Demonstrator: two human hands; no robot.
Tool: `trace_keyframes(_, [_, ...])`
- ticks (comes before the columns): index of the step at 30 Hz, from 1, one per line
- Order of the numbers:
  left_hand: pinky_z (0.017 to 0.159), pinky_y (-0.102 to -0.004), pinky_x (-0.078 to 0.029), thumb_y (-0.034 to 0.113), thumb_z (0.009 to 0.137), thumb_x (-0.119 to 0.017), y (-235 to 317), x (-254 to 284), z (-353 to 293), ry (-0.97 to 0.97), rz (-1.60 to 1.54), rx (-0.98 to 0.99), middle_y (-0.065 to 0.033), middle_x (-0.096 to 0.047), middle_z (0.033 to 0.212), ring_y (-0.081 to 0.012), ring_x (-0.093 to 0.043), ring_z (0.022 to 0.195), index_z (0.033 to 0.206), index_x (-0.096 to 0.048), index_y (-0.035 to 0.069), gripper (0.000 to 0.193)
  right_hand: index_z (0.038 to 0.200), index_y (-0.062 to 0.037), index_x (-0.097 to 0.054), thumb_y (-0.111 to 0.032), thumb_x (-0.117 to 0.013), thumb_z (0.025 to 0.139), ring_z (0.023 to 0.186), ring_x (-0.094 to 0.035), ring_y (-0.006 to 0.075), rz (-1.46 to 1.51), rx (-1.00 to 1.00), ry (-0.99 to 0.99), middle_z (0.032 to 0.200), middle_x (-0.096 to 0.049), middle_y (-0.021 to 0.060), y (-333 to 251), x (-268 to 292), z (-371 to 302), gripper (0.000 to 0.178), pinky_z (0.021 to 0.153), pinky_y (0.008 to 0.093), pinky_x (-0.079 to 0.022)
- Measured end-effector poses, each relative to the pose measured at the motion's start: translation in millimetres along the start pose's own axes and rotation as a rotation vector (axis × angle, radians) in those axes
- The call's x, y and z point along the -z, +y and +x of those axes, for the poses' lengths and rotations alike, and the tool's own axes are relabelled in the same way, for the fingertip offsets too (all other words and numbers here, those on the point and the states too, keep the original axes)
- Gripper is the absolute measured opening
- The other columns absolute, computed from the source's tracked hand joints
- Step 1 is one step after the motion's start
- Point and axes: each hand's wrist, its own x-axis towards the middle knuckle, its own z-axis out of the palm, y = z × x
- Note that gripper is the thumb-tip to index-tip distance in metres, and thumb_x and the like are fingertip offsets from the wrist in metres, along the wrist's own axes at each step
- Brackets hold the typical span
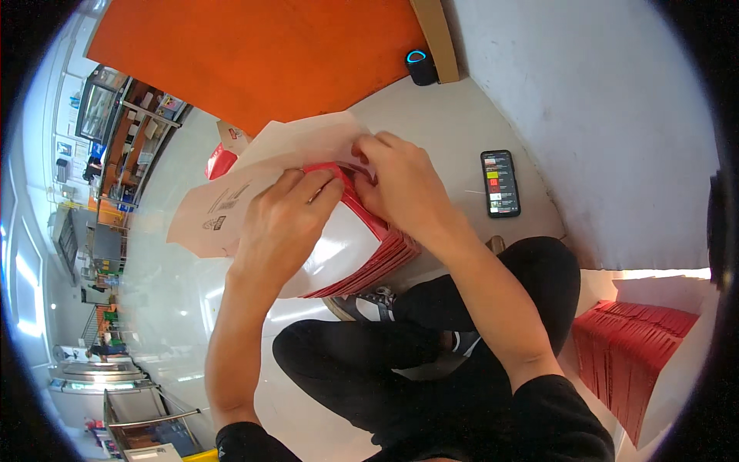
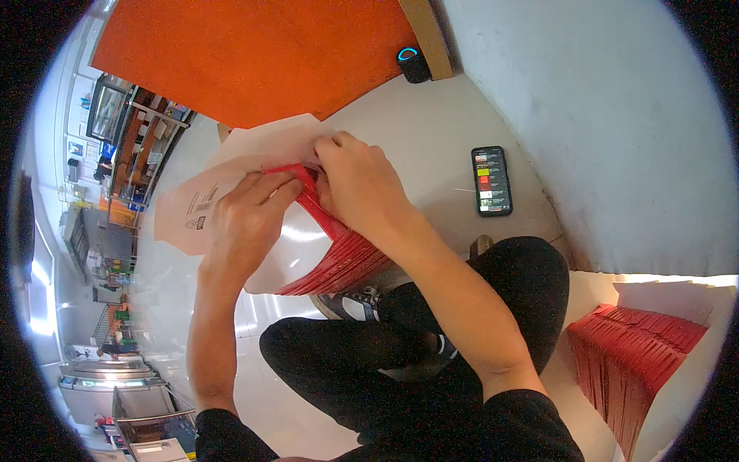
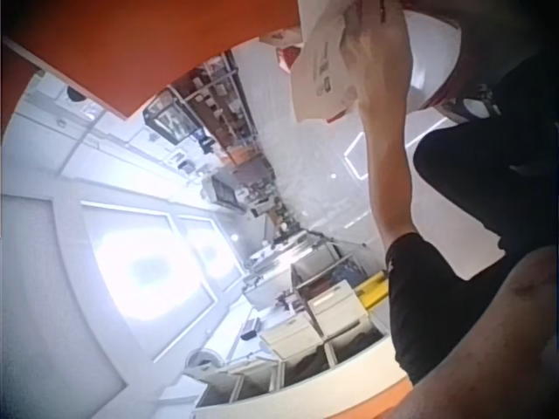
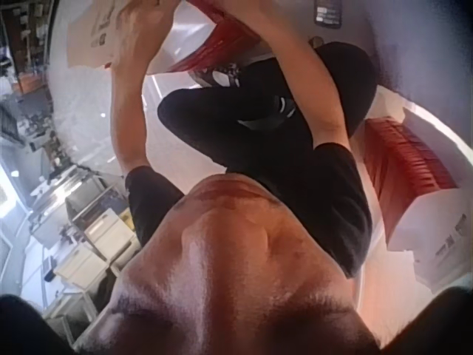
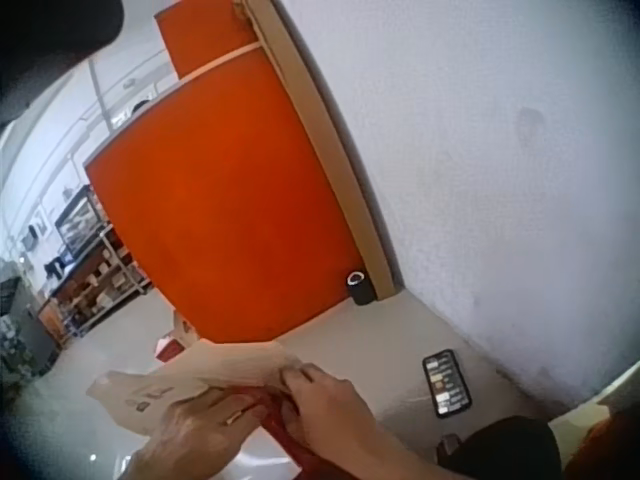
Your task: The person assembles a stack of red and white cardboard food boxes by hand while sitting on the floor, folding the side tabs into place one by one for each box in the stack.
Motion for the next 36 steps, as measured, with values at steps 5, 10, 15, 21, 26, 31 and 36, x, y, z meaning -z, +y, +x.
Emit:
trace_keyframes(5, [0.082, -0.0392, -0.060, -0.001, 0.079, -0.067, -3.1, 1.2, 10.7, -0.107, -0.031, 0.004, -0.0106, -0.075, 0.106, -0.0285, -0.071, 0.096, 0.100, -0.076, 0.004, 0.023, 0.089, 0.0014, -0.072, -0.004, -0.074, 0.081, 0.075, -0.070, 0.0386, -0.004, 0.033, 0.112, 0.081, -0.070, 0.0205, 7.5, -8.8, -1.6, 0.009, 0.070, 0.0434, -0.057])
trace_keyframes(10, [0.082, -0.0391, -0.060, -0.001, 0.078, -0.068, -8.3, 7.3, 15.4, -0.141, -0.081, -0.047, -0.0103, -0.075, 0.102, -0.0291, -0.072, 0.092, 0.099, -0.075, 0.004, 0.022, 0.086, 0.0016, -0.070, -0.004, -0.074, 0.081, 0.073, -0.070, 0.0379, 0.035, 0.024, 0.134, 0.081, -0.070, 0.0201, 10.2, -13.6, -0.2, 0.009, 0.069, 0.0427, -0.057])
trace_keyframes(15, [0.083, -0.0401, -0.059, -0.001, 0.079, -0.067, -2.9, 0.2, 18.9, -0.165, -0.136, -0.065, -0.0098, -0.075, 0.100, -0.0297, -0.072, 0.092, 0.097, -0.075, 0.004, 0.020, 0.086, 0.0015, -0.070, -0.008, -0.076, 0.082, 0.072, -0.069, 0.0382, 0.052, -0.006, 0.157, 0.080, -0.070, 0.0201, 14.9, -18.7, 4.2, 0.011, 0.069, 0.0439, -0.056])
trace_keyframes(21, [0.084, -0.0418, -0.059, -0.002, 0.082, -0.066, -7.9, -18.9, 27.8, -0.281, -0.233, -0.032, -0.0105, -0.074, 0.100, -0.0311, -0.071, 0.094, 0.097, -0.074, 0.004, 0.019, 0.087, 0.0012, -0.070, -0.012, -0.069, 0.088, 0.086, -0.068, 0.0454, 0.214, -0.070, -0.017, 0.091, -0.071, 0.0243, 21.9, -5.0, 7.0, 0.014, 0.077, 0.0524, -0.055])
trace_keyframes(26, [0.088, -0.0418, -0.058, -0.001, 0.088, -0.068, -8.3, -25.7, 17.7, -0.157, -0.436, 0.043, -0.0141, -0.074, 0.111, -0.0325, -0.070, 0.103, 0.106, -0.075, 0.004, 0.020, 0.086, 0.0009, -0.071, -0.013, -0.066, 0.090, 0.083, -0.067, 0.0457, 0.224, -0.061, -0.117, 0.086, -0.070, 0.0258, 18.8, 12.3, 5.5, 0.016, 0.078, 0.0526, -0.054])
trace_keyframes(31, [0.087, -0.0413, -0.058, 0.000, 0.088, -0.069, 1.9, -7.0, -10.1, 0.049, -0.393, 0.190, -0.0105, -0.072, 0.124, -0.0303, -0.072, 0.099, 0.118, -0.074, 0.008, 0.032, 0.085, -0.0005, -0.072, -0.016, -0.062, 0.091, 0.082, -0.068, 0.0459, 0.133, -0.041, -0.184, 0.083, -0.069, 0.0254, 9.5, 24.4, 0.6, 0.019, 0.078, 0.0523, -0.054])
trace_keyframes(36, [0.082, -0.0385, -0.060, 0.002, 0.087, -0.068, 0.9, -25.7, -13.8, 0.044, -0.272, 0.068, -0.0063, -0.071, 0.129, -0.0271, -0.073, 0.092, 0.125, -0.073, 0.012, 0.040, 0.091, 0.0001, -0.069, -0.015, -0.060, 0.092, 0.083, -0.067, 0.0466, 0.044, -0.040, -0.248, 0.085, -0.069, 0.0270, -0.9, 30.6, -1.2, 0.018, 0.078, 0.0541, -0.053])
